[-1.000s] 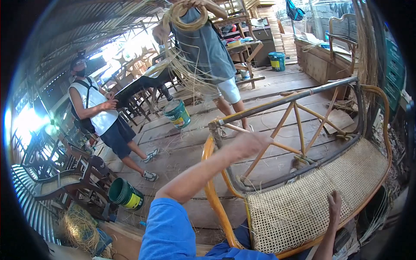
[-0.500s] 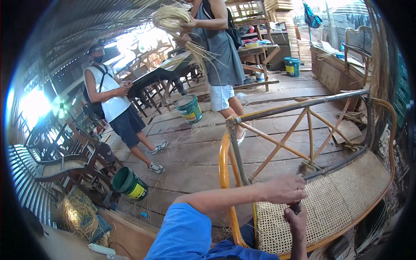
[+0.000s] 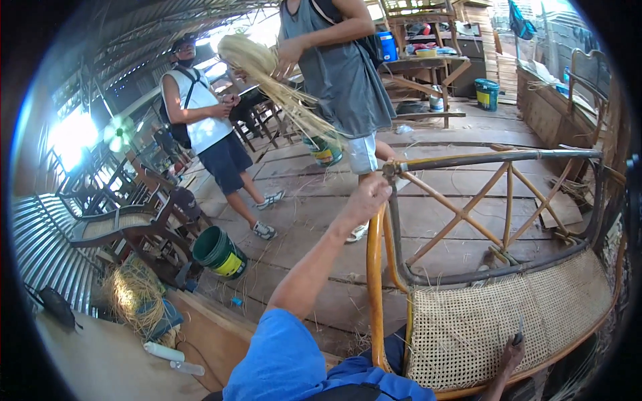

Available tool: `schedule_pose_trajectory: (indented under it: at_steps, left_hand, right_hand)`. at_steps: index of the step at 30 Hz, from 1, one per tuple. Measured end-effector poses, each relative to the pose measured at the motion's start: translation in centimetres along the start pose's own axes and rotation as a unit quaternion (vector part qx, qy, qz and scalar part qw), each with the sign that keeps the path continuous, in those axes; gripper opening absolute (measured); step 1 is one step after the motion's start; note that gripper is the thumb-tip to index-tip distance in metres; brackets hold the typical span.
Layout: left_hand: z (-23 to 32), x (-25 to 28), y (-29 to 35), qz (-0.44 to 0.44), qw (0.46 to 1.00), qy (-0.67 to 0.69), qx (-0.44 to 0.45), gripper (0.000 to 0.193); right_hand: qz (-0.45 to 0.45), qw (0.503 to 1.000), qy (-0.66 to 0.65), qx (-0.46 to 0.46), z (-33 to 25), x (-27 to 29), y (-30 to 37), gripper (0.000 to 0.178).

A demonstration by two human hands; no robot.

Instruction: The recorder is weaving and trimming rattan/bamboo mesh onto a wooden furniture frame.

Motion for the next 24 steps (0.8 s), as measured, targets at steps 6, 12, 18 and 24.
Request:
schedule_pose_trajectory:
  at_steps: [6,12,18,24]
  left_hand:
    - [0.0,15.9,-0.4,0.411,0.910,0.031,-0.049,0.033]
    - [-2.4,29.3,-1.0,0.494,0.851,-0.158,-0.078,0.045]
    - [-3.1,31.5,-1.9,0.541,0.799,-0.261,0.030,0.069]
    - [0.6,32.1,-0.7,0.454,0.724,-0.514,0.065,0.098]
  right_hand:
    - [-0.063,0.917,0.364,-0.152,-15.0,-1.9,2.8,0.049]
    - [0.006,0.957,0.275,-0.088,-10.5,-1.8,2.2,0.050]
    - [0.029,0.903,0.408,-0.128,-10.7,-1.5,1.8,0.047]
    - [0.054,0.887,0.447,-0.105,-12.9,-1.9,2.3,0.031]
Point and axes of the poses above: each hand's wrist, its own y-axis away from the middle knuckle, its own x-axis out of the back of the hand, z = x × y, the point moved 2 cm from there along -y, towards the middle knuckle, and after that the axes turned 14 degrees about -x, right-handed, at the moved point
